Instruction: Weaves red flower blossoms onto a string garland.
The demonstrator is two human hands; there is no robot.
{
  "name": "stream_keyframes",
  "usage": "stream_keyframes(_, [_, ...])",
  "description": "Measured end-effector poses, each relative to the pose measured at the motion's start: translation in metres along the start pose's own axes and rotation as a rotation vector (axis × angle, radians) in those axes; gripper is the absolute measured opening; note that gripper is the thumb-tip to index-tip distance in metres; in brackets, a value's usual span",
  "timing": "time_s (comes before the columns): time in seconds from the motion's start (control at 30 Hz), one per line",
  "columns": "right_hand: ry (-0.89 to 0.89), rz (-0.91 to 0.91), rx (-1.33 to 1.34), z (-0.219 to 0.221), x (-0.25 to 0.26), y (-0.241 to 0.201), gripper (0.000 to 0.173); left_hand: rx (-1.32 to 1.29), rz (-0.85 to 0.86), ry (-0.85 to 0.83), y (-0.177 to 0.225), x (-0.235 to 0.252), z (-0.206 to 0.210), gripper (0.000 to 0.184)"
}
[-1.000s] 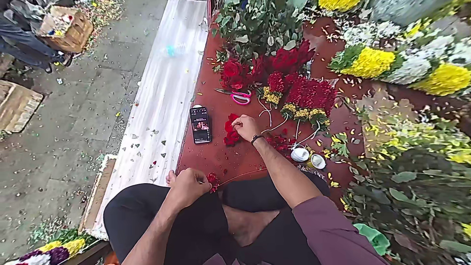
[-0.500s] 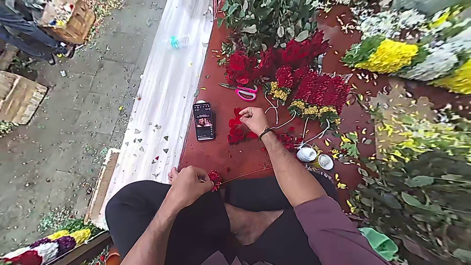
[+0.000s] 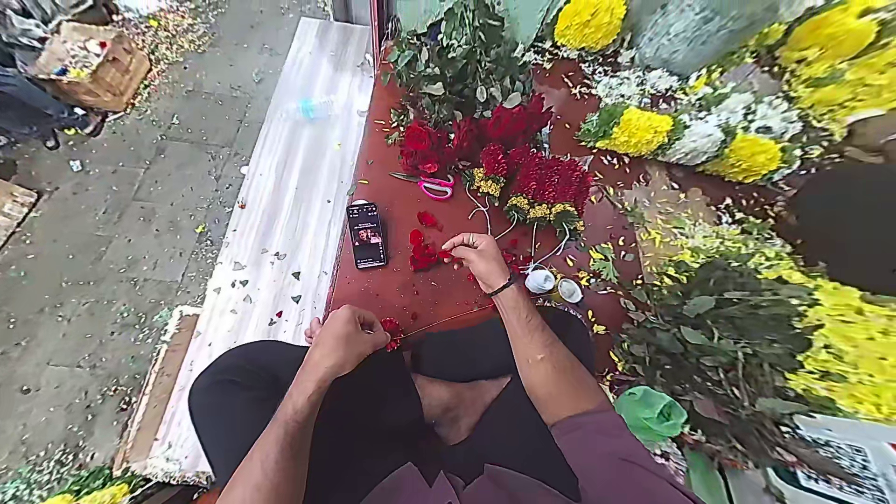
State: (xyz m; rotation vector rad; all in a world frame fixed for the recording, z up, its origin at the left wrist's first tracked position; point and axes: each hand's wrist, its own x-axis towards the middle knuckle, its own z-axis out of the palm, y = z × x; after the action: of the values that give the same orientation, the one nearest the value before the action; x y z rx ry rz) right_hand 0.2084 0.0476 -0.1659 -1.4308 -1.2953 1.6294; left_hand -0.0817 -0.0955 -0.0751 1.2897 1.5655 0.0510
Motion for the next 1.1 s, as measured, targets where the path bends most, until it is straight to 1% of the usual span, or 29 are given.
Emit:
stream_keyframes(0.13, [-0.018,-0.015,-0.028,0.002,-0.008,0.001,0.019,0.000,-0.010,0.001,0.001,-0.001,-0.001,0.020])
stream_keyframes(0.27, [-0.067,-0.123,-0.100,0.005,-0.030,-0.009,0.030,0.001,-0.015,0.002,0.002,-0.001,-0.002,0.020])
stream_keyframes(0.33, [-0.047,-0.157,-0.133,0.009,-0.038,-0.012,0.026,0.004,-0.009,0.003,0.002,0.000,-0.002,0.021])
stream_keyframes(0.43, [-0.005,-0.159,-0.122,0.021,-0.046,-0.014,0.016,0.002,-0.007,0.003,0.002,-0.001,-0.002,0.021])
stream_keyframes(0.53, [0.023,-0.144,-0.026,0.034,-0.059,-0.019,0.015,-0.013,-0.007,0.005,0.002,-0.001,-0.002,0.021])
stream_keyframes(0.6, [0.047,-0.140,0.070,0.044,-0.071,-0.024,0.020,-0.028,-0.011,0.013,0.001,-0.001,-0.001,0.020])
stream_keyframes(0.67, [0.057,-0.129,0.168,0.053,-0.085,-0.031,0.030,-0.045,-0.007,0.027,0.000,0.000,-0.001,0.020])
stream_keyframes(0.77, [0.004,-0.085,0.265,0.064,-0.106,-0.038,0.047,-0.068,-0.008,0.039,0.002,0.000,0.000,0.020])
stream_keyframes(0.83, [-0.044,-0.033,0.315,0.072,-0.119,-0.039,0.053,-0.092,-0.005,0.042,0.002,0.000,0.000,0.020])
stream_keyframes(0.93, [-0.092,0.055,0.308,0.085,-0.131,-0.036,0.056,-0.139,0.013,0.029,0.003,0.000,0.001,0.015])
stream_keyframes(1.1, [-0.071,0.094,0.149,0.097,-0.128,-0.023,0.061,-0.168,0.053,-0.006,0.010,-0.002,0.003,0.016])
